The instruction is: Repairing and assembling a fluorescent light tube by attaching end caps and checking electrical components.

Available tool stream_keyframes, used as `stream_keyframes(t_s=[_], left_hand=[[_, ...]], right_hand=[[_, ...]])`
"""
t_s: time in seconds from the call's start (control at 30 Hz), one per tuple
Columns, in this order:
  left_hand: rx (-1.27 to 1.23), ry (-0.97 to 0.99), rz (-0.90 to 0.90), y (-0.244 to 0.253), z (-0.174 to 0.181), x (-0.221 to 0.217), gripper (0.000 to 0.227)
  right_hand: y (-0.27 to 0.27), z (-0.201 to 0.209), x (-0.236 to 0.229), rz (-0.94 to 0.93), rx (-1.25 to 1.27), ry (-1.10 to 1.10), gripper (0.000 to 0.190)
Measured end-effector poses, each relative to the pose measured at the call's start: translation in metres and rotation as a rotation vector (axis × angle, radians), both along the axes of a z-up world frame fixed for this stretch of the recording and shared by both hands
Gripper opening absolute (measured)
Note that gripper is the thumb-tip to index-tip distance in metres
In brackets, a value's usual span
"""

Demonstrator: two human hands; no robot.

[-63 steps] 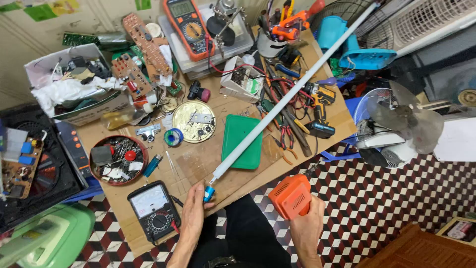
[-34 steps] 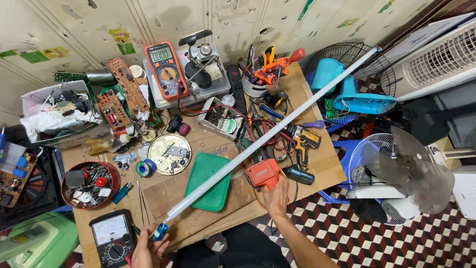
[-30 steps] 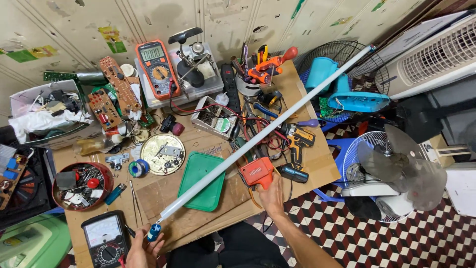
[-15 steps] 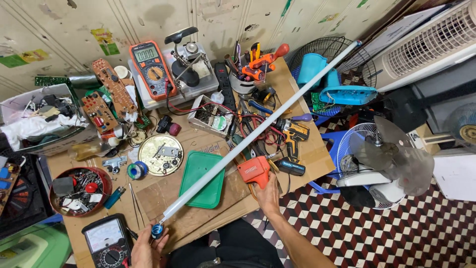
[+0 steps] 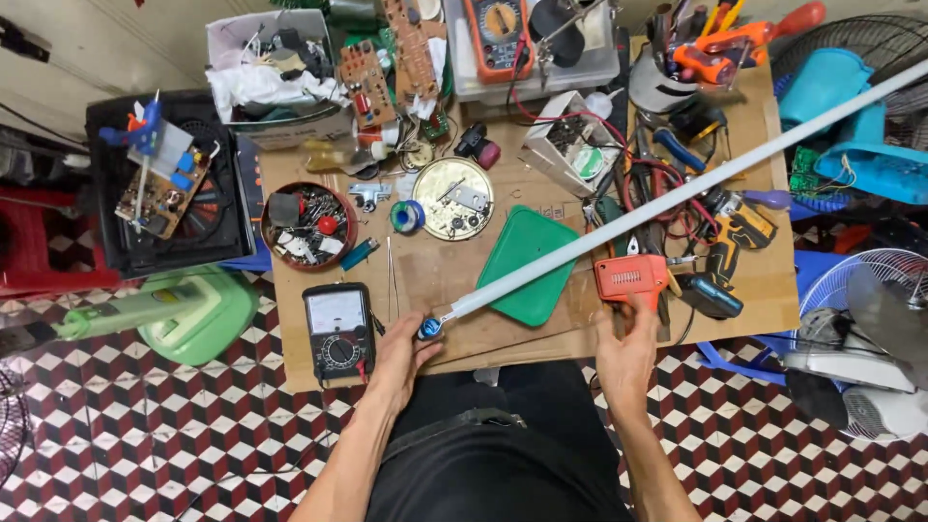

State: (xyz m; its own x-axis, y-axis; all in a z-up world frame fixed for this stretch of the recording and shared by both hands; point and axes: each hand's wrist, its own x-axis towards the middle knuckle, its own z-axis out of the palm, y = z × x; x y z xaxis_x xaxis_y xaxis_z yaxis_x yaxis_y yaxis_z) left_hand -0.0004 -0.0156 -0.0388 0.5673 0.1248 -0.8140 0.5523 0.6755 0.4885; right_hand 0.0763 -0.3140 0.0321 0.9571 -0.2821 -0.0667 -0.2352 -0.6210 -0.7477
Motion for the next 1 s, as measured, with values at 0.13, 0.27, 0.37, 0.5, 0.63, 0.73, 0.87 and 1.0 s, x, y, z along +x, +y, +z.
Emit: stream_keyframes(t_s=[0.13,0.27,0.37,0.5,0.63,0.73,0.87,1.0], left_hand=[[-0.033,-0.01,-0.018,0.002,-0.009,-0.008,0.036],[-0.039,-0.005,-0.089,0.007,0.01,-0.008,0.043],[-0.04,-0.013,-0.11,0.009,0.017,-0.009,0.046],[-0.064,-0.097,-0.1,0.013,0.018,-0.015,0.049],[-0.095,-0.057,-0.107,0.014,0.02,-0.015,0.048],[-0.096,-0.117,-0.127,0.016,0.019,-0.014,0.047],[-0.106,-0.09,-0.137,0.018,0.02,-0.012,0.045],[-0.137,-0.111,-0.122,0.017,0.015,-0.014,0.044]], right_hand=[[0.026,-0.036,-0.017,0.065,0.419,0.28,0.036],[0.074,-0.02,-0.02,0.248,0.54,0.587,0.031],[0.095,-0.007,-0.016,0.364,0.401,0.61,0.029],[0.091,-0.058,-0.017,0.34,0.635,0.731,0.026],[0.106,-0.031,-0.003,0.236,0.625,0.86,0.026],[0.117,-0.023,0.004,0.177,0.816,0.888,0.029],[0.125,-0.031,0.005,0.094,0.988,0.937,0.03],[0.124,-0.043,0.003,0.087,1.026,0.889,0.029]])
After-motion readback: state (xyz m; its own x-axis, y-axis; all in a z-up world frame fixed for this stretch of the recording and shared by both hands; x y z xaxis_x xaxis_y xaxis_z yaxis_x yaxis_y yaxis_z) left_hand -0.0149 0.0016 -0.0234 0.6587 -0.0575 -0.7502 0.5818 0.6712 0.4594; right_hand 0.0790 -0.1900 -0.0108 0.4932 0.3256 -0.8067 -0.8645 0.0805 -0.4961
